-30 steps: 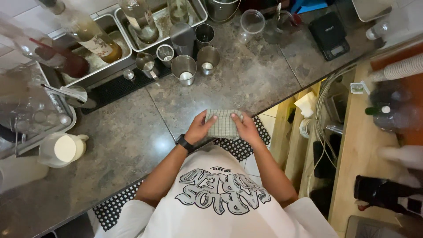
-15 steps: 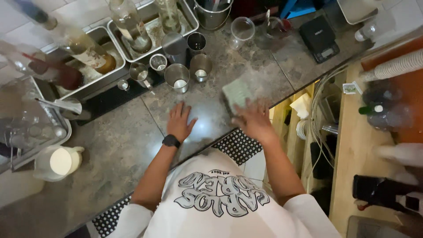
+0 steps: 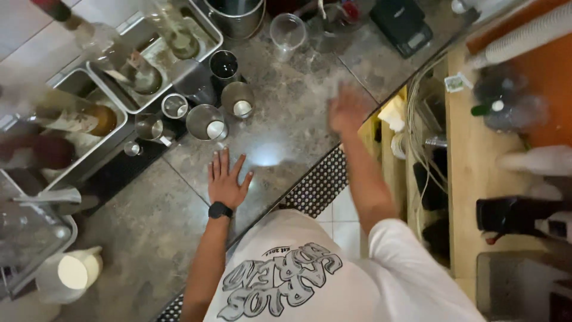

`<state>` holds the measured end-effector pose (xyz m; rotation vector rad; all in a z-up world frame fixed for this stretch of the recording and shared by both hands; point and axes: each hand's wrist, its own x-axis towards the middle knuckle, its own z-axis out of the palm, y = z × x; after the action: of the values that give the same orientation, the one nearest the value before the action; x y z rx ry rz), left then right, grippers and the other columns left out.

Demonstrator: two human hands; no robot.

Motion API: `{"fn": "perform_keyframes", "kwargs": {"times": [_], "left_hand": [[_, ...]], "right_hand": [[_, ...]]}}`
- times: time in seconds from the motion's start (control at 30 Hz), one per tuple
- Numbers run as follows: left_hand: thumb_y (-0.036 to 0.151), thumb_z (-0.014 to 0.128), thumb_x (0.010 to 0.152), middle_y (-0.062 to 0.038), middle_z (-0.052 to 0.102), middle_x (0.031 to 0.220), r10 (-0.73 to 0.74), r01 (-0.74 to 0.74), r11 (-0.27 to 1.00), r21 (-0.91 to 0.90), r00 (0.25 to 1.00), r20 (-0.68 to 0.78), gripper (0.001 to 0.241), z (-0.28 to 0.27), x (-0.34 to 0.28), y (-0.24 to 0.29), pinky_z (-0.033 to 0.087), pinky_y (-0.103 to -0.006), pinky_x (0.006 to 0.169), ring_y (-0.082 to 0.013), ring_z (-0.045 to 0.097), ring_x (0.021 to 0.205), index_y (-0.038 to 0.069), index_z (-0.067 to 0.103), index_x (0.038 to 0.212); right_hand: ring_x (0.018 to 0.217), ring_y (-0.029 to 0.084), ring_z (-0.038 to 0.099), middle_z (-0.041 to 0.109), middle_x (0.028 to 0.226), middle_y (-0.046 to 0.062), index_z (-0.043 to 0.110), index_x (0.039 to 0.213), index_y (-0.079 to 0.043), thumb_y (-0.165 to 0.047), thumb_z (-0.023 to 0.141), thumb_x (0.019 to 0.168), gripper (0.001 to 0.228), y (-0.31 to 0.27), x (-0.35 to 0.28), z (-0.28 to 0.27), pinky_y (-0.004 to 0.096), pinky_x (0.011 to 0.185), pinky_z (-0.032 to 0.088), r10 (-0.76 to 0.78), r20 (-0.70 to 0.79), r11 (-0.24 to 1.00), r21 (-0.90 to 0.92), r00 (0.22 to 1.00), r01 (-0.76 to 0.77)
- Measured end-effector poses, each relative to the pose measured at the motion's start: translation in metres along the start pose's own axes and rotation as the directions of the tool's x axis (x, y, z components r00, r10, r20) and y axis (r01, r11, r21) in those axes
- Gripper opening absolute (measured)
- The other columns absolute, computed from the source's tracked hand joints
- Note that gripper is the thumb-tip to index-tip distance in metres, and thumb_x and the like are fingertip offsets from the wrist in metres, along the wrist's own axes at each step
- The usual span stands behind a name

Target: Wiping down the counter surface with a cloth in a coffee shop.

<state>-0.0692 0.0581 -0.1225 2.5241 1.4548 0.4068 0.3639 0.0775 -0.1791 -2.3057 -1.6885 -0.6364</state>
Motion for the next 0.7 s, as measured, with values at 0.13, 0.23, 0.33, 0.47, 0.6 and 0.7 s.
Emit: {"fn": "perform_keyframes", "kwargs": {"times": [0.13,0.23,0.33,0.47,0.6,0.7], "left_hand": [[0.060,0.056,0.098,-0.017,0.041,0.162,0.031,-0.031,0.999,0.026,0.999,-0.011,0.058,0.006,-0.005,-0.003,0.029,-0.0606,0.120,-0.0463,0.036,0.149,0.036,0.054,0.151],[0.056,0.053,0.100,-0.017,0.038,0.165,0.019,-0.019,1.000,-0.003,1.000,0.023,0.056,0.005,0.002,-0.006,0.023,-0.0606,0.121,-0.0462,0.029,0.153,0.035,0.053,0.152],[0.047,0.050,0.103,-0.016,0.037,0.166,0.022,-0.022,1.000,-0.022,0.999,0.038,0.052,0.003,0.002,-0.001,0.025,-0.0607,0.120,-0.0454,0.029,0.153,0.033,0.051,0.154],[0.043,0.049,0.106,-0.012,0.037,0.166,0.031,-0.032,0.999,0.016,1.000,0.002,0.048,-0.001,0.007,-0.001,0.022,-0.0572,0.121,-0.0418,0.027,0.154,0.033,0.052,0.153],[0.044,0.048,0.107,-0.014,0.033,0.168,0.022,-0.022,1.000,-0.016,1.000,0.010,0.051,0.003,0.001,-0.001,0.019,-0.0585,0.121,-0.0437,0.024,0.154,0.033,0.048,0.156],[0.036,0.058,0.102,-0.017,0.044,0.161,0.061,-0.058,0.998,0.025,0.990,-0.128,0.049,-0.022,0.010,0.018,0.033,-0.0541,0.117,-0.0419,0.042,0.146,0.018,0.062,0.147]], "right_hand": [[0.149,0.051,0.034,0.029,0.168,0.020,0.026,0.167,-0.017,-0.046,0.023,0.115,0.060,-0.006,0.007,0.003,0.070,0.114,0.029,0.307,0.434,0.942,-0.008,0.847,-0.337],[0.150,0.035,0.038,0.040,0.165,0.009,0.035,0.164,-0.022,-0.047,0.020,0.115,0.057,-0.069,-0.037,0.005,0.051,0.125,0.022,0.156,0.612,0.914,0.208,0.775,-0.348],[0.092,0.034,0.066,0.072,0.108,0.009,0.073,0.116,-0.016,-0.030,0.058,0.087,0.036,-0.145,-0.088,-0.081,0.050,0.080,0.050,-0.429,0.165,0.877,0.311,0.888,0.365],[0.113,0.021,0.052,0.057,0.128,-0.001,0.060,0.127,-0.025,-0.028,0.058,0.101,0.027,-0.117,-0.069,-0.111,0.038,0.095,0.040,-0.609,0.126,0.664,0.622,0.783,0.416],[0.137,0.037,0.052,0.053,0.158,0.008,0.055,0.155,-0.029,-0.037,0.029,0.117,0.047,0.042,-0.045,0.030,0.061,0.122,0.019,-0.163,0.450,0.952,-0.163,0.878,0.261],[0.148,0.045,0.040,0.023,0.169,0.005,0.035,0.165,-0.027,-0.041,0.038,0.111,0.055,0.032,0.011,-0.016,0.068,0.119,0.018,0.125,0.369,0.981,0.092,0.921,-0.171]]}}
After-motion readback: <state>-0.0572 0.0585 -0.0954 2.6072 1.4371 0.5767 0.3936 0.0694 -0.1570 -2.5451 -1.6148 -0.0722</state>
